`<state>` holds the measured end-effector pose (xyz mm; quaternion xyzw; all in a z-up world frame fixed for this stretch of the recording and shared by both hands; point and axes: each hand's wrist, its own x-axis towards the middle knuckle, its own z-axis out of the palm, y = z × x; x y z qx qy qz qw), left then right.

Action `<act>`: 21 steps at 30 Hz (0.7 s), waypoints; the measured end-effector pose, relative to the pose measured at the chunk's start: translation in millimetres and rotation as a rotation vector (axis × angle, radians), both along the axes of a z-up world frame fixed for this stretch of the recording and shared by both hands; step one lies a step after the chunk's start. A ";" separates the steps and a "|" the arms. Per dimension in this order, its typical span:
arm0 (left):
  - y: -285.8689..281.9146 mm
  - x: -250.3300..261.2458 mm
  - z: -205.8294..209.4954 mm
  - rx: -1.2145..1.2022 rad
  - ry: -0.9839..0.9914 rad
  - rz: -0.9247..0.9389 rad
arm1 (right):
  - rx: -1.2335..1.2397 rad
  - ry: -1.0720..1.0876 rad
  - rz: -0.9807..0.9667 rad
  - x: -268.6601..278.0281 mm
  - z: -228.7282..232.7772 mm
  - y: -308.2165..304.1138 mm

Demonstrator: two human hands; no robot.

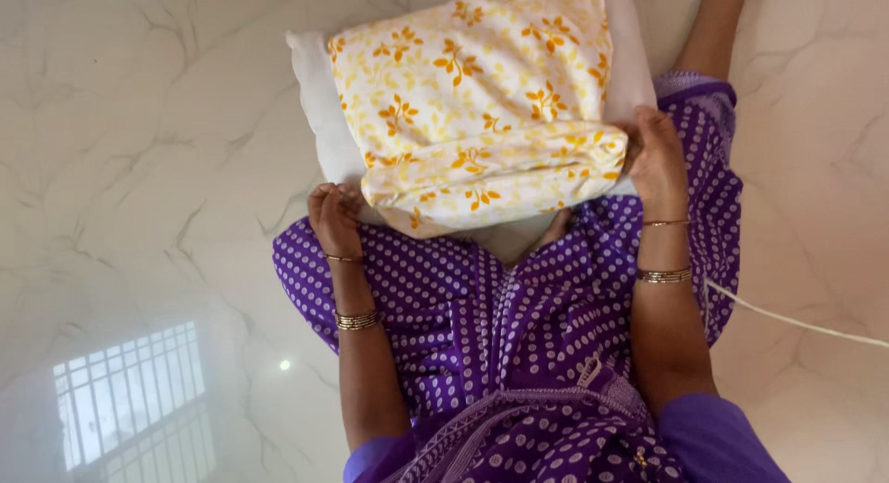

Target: The person inserts a white pillow into a blue and white patterned pillowcase, smoothing it out, then removes it and places it into a yellow and white floral pillowcase. The task is performed by hand while sitting on the floor.

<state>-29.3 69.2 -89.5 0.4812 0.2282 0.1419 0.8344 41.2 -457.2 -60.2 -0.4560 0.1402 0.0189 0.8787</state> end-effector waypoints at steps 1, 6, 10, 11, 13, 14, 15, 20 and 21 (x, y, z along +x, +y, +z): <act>-7.8 -12.1 5.6 0.139 0.004 0.050 | -0.122 -0.037 -0.044 -11.7 6.3 -1.4; -53.1 -22.5 45.1 1.037 0.033 0.116 | -0.763 -0.339 -0.085 -13.2 48.2 20.7; -83.7 -15.6 72.1 1.436 -0.189 -0.008 | -1.432 -0.581 -0.047 -27.8 79.5 57.8; -89.9 -13.8 76.3 1.481 -0.175 -0.055 | -1.495 -0.596 -0.013 -28.8 83.5 66.8; -96.1 -8.5 82.1 1.558 -0.130 -0.090 | -1.622 -0.626 0.003 -29.2 89.2 73.4; -97.7 -5.9 82.8 1.589 -0.096 -0.083 | -1.686 -0.636 -0.013 -29.6 88.0 75.8; -97.9 -2.9 82.7 1.620 -0.061 -0.076 | -1.749 -0.646 -0.030 -28.9 84.8 77.6; -93.9 5.3 81.5 1.635 -0.018 -0.123 | -1.720 -0.573 -0.028 -28.2 80.3 73.5; -95.4 5.8 82.5 1.626 -0.022 -0.138 | -1.714 -0.587 -0.032 -29.3 83.9 77.6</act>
